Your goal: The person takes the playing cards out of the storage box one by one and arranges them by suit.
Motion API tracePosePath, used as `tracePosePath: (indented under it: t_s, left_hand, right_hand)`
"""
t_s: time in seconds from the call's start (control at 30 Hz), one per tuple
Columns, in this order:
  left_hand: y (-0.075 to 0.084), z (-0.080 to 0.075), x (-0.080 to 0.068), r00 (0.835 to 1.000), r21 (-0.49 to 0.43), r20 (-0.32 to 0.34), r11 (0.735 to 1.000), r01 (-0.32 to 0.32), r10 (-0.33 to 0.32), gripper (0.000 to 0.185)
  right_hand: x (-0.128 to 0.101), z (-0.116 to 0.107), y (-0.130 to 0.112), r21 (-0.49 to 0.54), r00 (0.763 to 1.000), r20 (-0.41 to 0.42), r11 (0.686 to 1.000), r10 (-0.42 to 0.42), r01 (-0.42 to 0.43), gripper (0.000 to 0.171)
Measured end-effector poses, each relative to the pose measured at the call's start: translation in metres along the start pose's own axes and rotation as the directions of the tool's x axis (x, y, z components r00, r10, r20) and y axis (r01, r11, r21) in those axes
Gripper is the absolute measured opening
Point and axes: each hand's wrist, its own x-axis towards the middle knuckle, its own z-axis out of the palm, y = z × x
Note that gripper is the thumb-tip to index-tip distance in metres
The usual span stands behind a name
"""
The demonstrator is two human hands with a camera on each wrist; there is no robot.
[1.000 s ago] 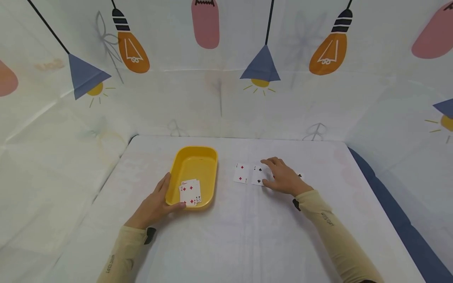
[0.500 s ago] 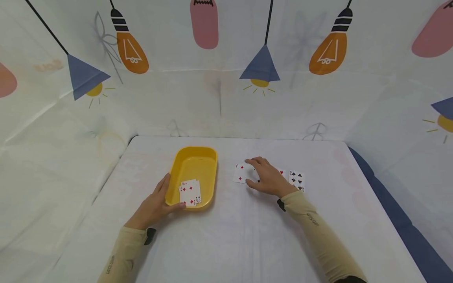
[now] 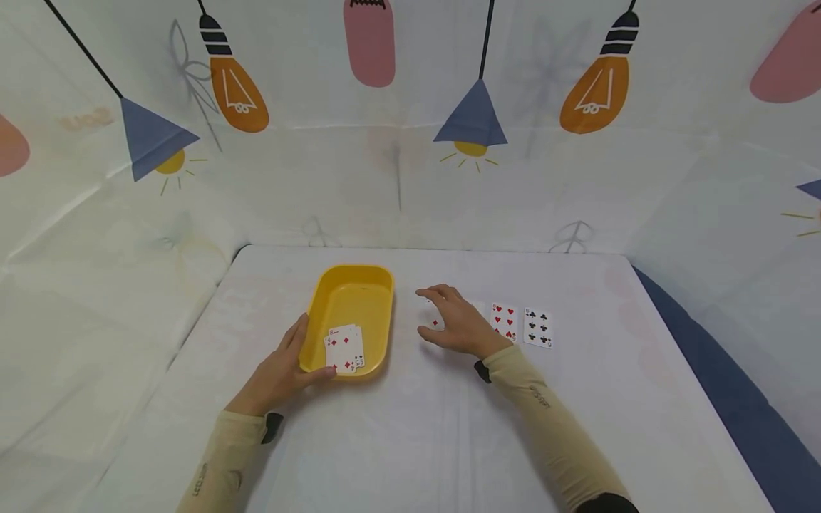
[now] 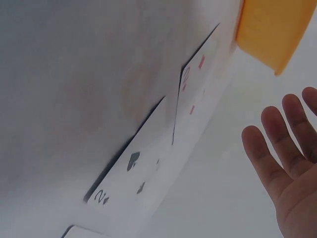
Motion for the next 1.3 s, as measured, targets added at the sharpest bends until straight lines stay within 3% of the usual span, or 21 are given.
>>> tracePosePath:
  t_s: [0.6, 0.9, 1.3]
  left_hand:
    - [-0.006, 0.006, 0.003, 1.0, -0.046, 0.014, 0.999, 0.005, -0.005, 0.133]
    - [-0.005, 0.006, 0.003, 1.0, -0.038, 0.008, 0.999, -0.008, 0.008, 0.133]
    - [-0.003, 0.008, 0.006, 0.999, 0.015, -0.014, 0.999, -0.041, 0.041, 0.132]
  right_hand:
    - [0.03, 0.03, -0.051, -0.013, 0.988, 0.028, 0.988, -0.153, 0.153, 0.071]
    - [0.045, 0.041, -0.076, -0.11, 0.947, 0.001, 0.942, -0.32, 0.318, 0.07]
    - [0.056, 0.056, -0.086, -0.116, 0.943, 0.145, 0.942, -0.298, 0.315, 0.08]
